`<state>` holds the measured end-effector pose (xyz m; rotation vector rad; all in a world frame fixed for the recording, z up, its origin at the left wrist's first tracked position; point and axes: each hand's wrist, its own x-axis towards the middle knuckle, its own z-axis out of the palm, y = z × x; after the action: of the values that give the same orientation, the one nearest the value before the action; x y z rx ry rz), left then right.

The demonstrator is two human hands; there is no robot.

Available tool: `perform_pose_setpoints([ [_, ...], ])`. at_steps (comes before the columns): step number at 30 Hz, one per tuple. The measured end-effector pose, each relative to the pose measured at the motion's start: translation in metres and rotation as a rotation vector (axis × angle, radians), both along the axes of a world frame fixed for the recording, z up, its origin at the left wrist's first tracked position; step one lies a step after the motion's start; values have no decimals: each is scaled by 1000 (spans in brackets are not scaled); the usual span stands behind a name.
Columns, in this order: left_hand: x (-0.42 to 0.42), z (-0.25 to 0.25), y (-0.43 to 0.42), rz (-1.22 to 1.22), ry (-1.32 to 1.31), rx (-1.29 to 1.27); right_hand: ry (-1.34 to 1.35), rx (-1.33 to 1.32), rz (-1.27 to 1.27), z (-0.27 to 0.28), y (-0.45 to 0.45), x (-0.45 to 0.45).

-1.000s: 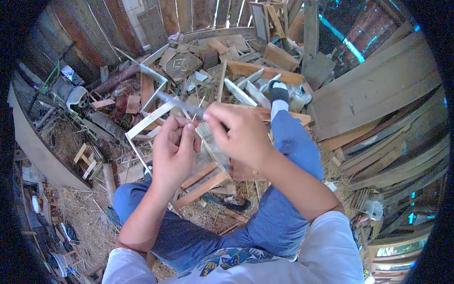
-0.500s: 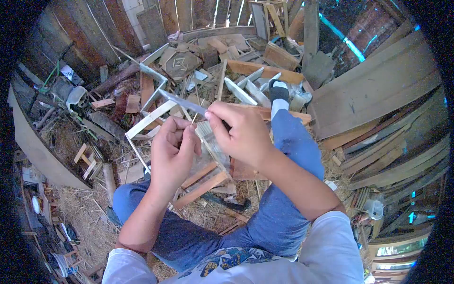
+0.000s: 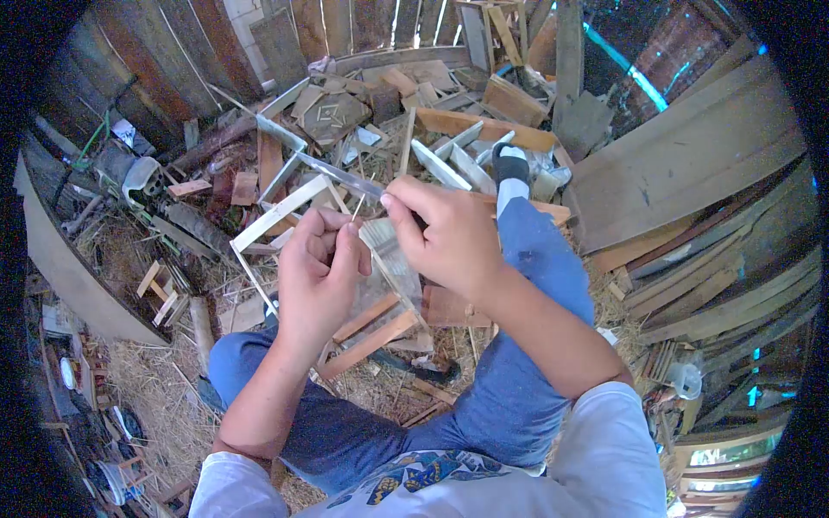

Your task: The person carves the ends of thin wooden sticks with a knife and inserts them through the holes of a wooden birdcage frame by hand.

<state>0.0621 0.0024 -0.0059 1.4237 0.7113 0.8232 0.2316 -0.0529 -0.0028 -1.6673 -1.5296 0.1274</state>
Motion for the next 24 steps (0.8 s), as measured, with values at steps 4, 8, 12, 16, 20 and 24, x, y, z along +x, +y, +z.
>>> perform_pose_setpoints([
  [4, 0, -1, -1, -4, 29, 46, -61, 135, 95, -6, 0, -6],
  [8, -2, 0, -3, -4, -16, 20, -51, -5, -12, 2, -3, 0],
  [12, -2, -1, 0, -8, 15, 42, -123, 120, 87, -7, -2, -5],
  [16, -3, 2, -2, -2, 28, 52, -120, 52, -10, 0, -3, -3],
  [20, -1, -4, -1, 9, 13, 34, -181, 60, 81, -3, -5, -10],
  [24, -3, -5, -2, 17, -63, 36, -228, 182, -27, -7, -2, -3],
])
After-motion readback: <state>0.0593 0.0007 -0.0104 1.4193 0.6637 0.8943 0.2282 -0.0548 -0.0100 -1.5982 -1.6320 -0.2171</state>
